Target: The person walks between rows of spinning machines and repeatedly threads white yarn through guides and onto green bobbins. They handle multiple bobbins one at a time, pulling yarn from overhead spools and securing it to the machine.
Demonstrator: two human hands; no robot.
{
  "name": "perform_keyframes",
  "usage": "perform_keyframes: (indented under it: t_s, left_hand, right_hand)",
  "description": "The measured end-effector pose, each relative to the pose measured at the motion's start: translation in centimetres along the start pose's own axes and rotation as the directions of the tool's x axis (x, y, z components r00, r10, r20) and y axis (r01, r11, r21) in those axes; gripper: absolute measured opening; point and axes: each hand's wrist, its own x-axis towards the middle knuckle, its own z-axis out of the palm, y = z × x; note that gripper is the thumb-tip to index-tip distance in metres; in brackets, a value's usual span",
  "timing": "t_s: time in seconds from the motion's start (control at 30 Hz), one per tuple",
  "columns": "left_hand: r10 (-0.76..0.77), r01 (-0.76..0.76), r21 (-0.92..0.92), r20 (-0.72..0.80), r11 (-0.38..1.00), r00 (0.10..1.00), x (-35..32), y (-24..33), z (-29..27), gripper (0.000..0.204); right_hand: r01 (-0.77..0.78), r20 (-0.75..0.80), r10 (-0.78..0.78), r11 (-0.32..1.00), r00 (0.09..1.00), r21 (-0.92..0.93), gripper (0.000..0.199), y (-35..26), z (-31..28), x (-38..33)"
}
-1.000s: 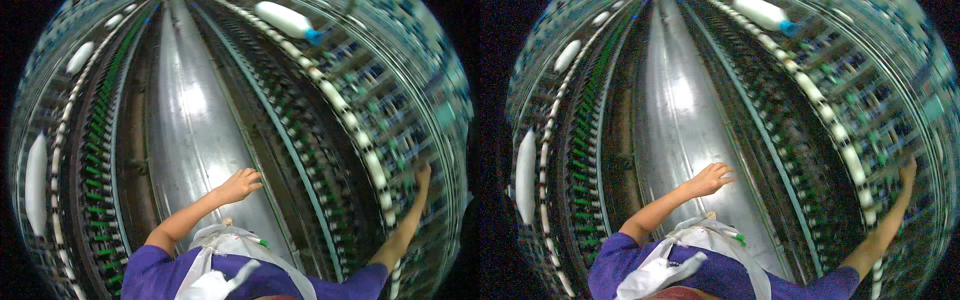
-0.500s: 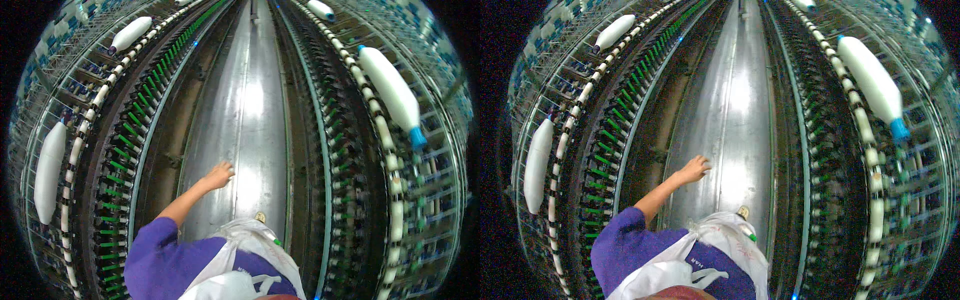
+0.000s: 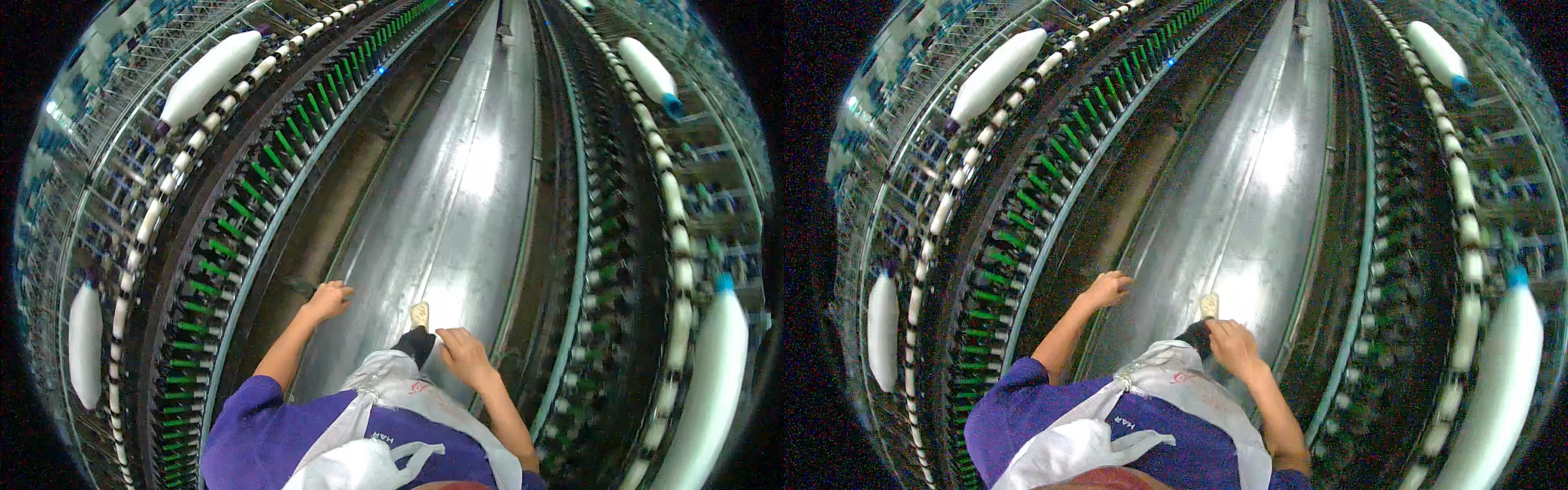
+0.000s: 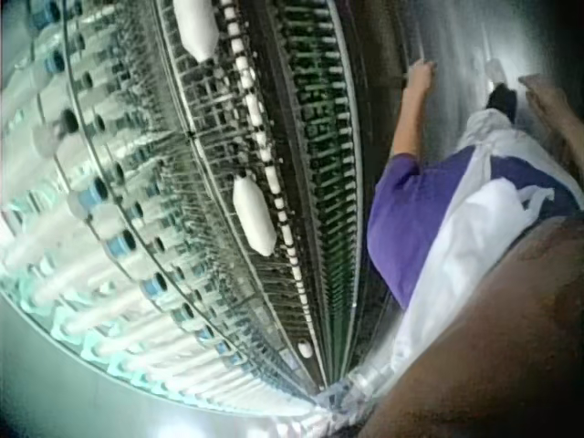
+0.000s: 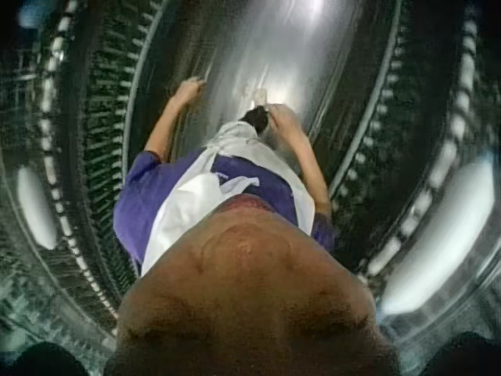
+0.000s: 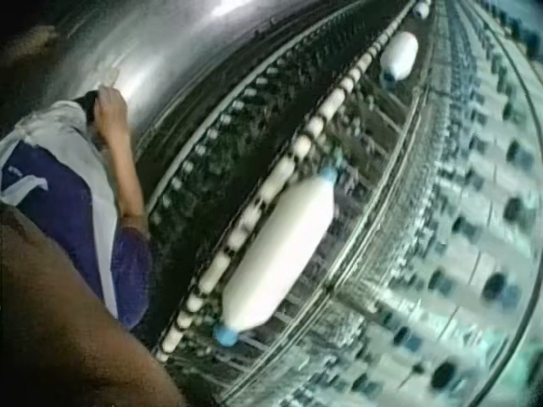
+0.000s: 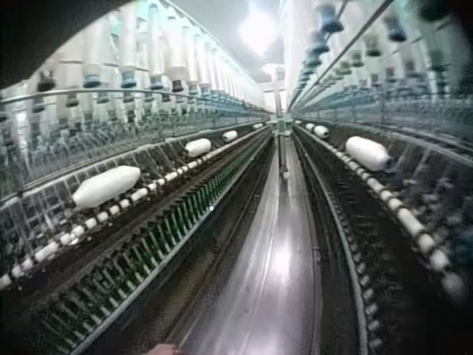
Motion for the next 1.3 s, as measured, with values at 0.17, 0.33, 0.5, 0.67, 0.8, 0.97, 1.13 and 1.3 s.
perform_keyframes:
  t_s: [0.17,0.33,0.5,0.67,0.8,0.97,1.13,1.3]
  left_hand:
    - [-0.21,0.212,-0.01,0.092,0.977,0.973,10.3,-6.4,-2.0,0.034]
    - [-0.085,0.087,-0.158,0.023,0.984,0.996,27.9,-9.8,-9.7,0.032]
    - [-0.055,0.03,-0.123,-0.21,0.992,0.976,46.2,-12.1,-19.0,0.03]
    - [-0.31,0.206,-0.387,-0.23,0.899,0.923,58.0,-15.0,-28.6,0.033]
    - [-0.463,0.195,-0.528,-0.439,0.826,0.77,63.6,-19.2,-36.8,0.034]
    - [-0.703,0.063,-0.721,-0.646,0.69,0.299,69.5,-27.5,-51.7,0.033]
    - [-0.809,-0.261,-0.801,-0.579,0.539,0.106,76.8,-38.2,-66.9,0.042]
    - [-0.742,0.071,-0.741,-0.655,0.667,0.142,80.6,-47.9,-73.3,0.04]
  right_hand:
    - [-0.114,0.274,0.197,0.95,0.941,-0.29,0.025,14.6,0.6,11.1]
    - [-0.298,0.188,0.348,0.921,0.918,-0.25,0.027,28.3,-3.6,17.3]
    - [-0.374,0.167,0.484,0.816,0.859,-0.44,0.018,45.3,-11.3,25.4]
    - [-0.252,0.239,0.423,0.815,0.874,-0.522,0.014,60.2,-17.7,43.2]
    - [0.037,0.339,0.116,0.91,0.934,-0.413,0.023,65.2,-20.3,64.2]
    - [0.365,0.288,-0.274,0.87,0.917,-0.333,0.023,63.6,-20.6,92.0]
    - [0.648,0.141,-0.636,0.714,0.758,-0.264,0.038,58.3,-18.4,114.8]
    - [0.77,0.008,-0.807,0.56,0.59,-0.306,0.06,53.4,-19.5,132.8]
